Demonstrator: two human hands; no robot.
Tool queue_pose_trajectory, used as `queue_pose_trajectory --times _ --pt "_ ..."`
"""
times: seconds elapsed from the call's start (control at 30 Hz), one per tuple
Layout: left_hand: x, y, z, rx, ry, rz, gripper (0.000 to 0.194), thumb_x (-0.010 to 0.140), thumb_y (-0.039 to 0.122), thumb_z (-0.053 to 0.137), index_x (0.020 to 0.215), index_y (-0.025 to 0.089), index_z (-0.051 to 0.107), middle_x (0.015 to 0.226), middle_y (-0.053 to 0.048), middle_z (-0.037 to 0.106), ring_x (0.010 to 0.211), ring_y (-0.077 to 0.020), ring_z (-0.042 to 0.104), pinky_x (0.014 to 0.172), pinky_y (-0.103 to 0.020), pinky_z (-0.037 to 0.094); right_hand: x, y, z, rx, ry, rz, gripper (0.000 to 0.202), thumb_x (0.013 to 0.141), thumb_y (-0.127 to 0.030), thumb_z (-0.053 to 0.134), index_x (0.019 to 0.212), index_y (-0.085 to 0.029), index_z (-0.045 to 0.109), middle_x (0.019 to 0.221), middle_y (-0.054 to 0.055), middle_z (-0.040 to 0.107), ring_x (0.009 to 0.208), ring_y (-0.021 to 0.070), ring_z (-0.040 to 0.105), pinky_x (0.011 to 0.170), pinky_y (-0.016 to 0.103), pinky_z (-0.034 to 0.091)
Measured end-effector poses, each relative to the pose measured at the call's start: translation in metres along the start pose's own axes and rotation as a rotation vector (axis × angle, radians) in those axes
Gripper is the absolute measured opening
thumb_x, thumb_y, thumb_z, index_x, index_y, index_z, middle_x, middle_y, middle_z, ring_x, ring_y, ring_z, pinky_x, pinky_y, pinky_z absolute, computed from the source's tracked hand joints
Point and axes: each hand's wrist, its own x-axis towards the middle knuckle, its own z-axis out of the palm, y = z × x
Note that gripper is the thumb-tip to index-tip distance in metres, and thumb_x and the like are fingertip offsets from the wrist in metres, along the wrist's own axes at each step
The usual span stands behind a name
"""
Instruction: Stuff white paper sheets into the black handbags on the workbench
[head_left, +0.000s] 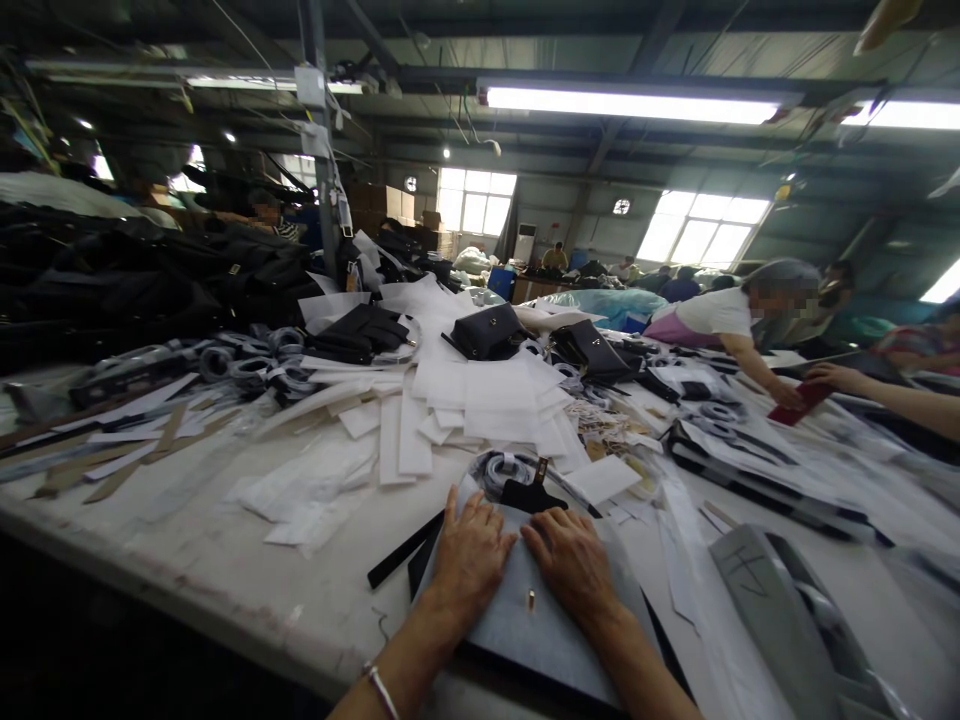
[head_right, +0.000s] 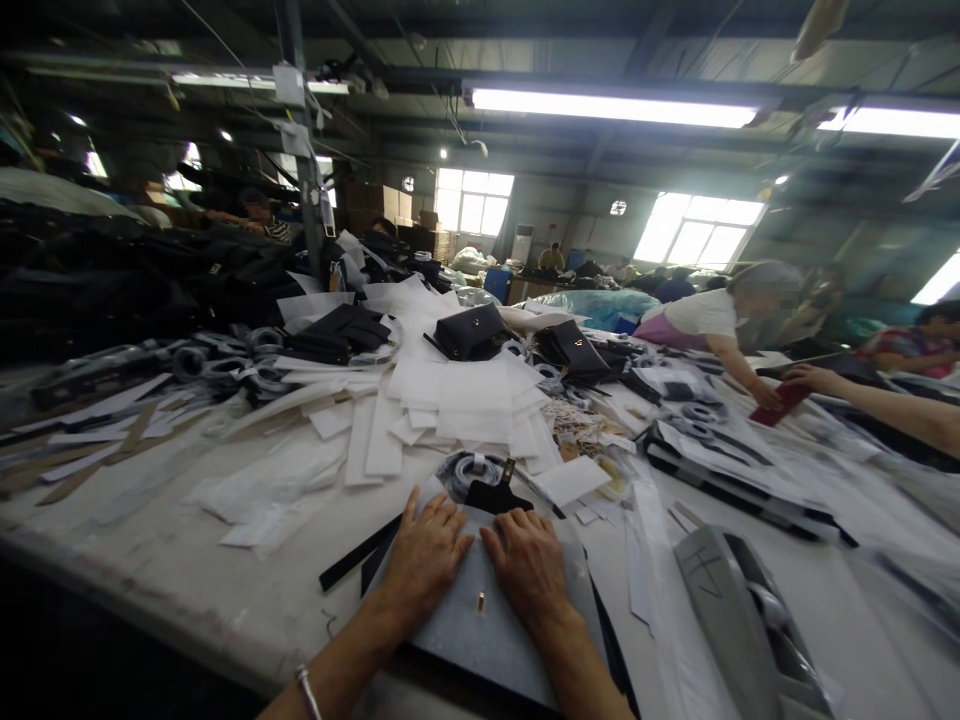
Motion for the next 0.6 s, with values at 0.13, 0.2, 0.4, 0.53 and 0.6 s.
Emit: queue_pose_trajectory --times 0.13,0.2,0.4,0.53,0.6 --pt "0.000 -0.001 0.004 -0.005 0.007 -0.027 0.024 0.102 0.032 0.052 0.117 0.019 0.065 0.125 -0.008 0.068 0.129 -0.0278 0.052 0.118 -0.065 0.020 0.000 0.003 0.003 -0.055 -0.054 0.049 0.035 0.102 -0.043 0.048 0.080 -0.022 0.065 0.083 0.005 0.070 0.085 0.0223 0.064 0.078 0.032 0.040" --pt "0.000 -0.001 0.004 0.019 -0.011 -0.030 0.025 0.102 0.033 0.051 0.119 0.019 0.064 0.129 -0.008 0.066 0.130 -0.0279 0.052 0.118 -0.065 0.020 0.001 0.003 0.002 -0.047 -0.112 0.075 0.039 0.103 -0.043 0.044 0.077 -0.022 0.064 0.081 0.005 0.071 0.085 0.0220 0.065 0.074 0.031 0.040" --pt "0.005 0.004 -0.006 0.067 -0.073 -0.030 0.023 0.102 0.031 0.051 0.109 0.019 0.068 0.108 -0.007 0.072 0.115 -0.0274 0.060 0.116 -0.063 0.023 0.011 0.008 -0.003 0.085 -0.274 0.317 0.049 0.103 -0.053 0.035 0.076 -0.023 0.062 0.080 0.006 0.073 0.081 0.0228 0.070 0.065 0.029 0.038" --pt "0.012 0.008 -0.010 0.105 -0.088 -0.054 0.022 0.100 0.031 0.054 0.099 0.017 0.070 0.097 -0.008 0.072 0.103 -0.0287 0.062 0.110 -0.060 0.033 0.015 0.016 0.005 0.131 -0.268 0.471 0.039 0.101 -0.052 0.036 0.097 -0.023 0.062 0.086 0.007 0.073 0.084 0.0263 0.071 0.067 0.033 0.044" --pt "0.015 0.008 -0.009 0.103 -0.086 -0.059 0.022 0.099 0.031 0.055 0.099 0.016 0.071 0.098 -0.010 0.071 0.104 -0.0303 0.061 0.106 -0.059 0.036 0.013 0.020 0.014 0.156 -0.140 0.483 0.036 0.097 -0.049 0.046 0.117 -0.020 0.056 0.100 0.010 0.072 0.092 0.0275 0.070 0.075 0.035 0.049"
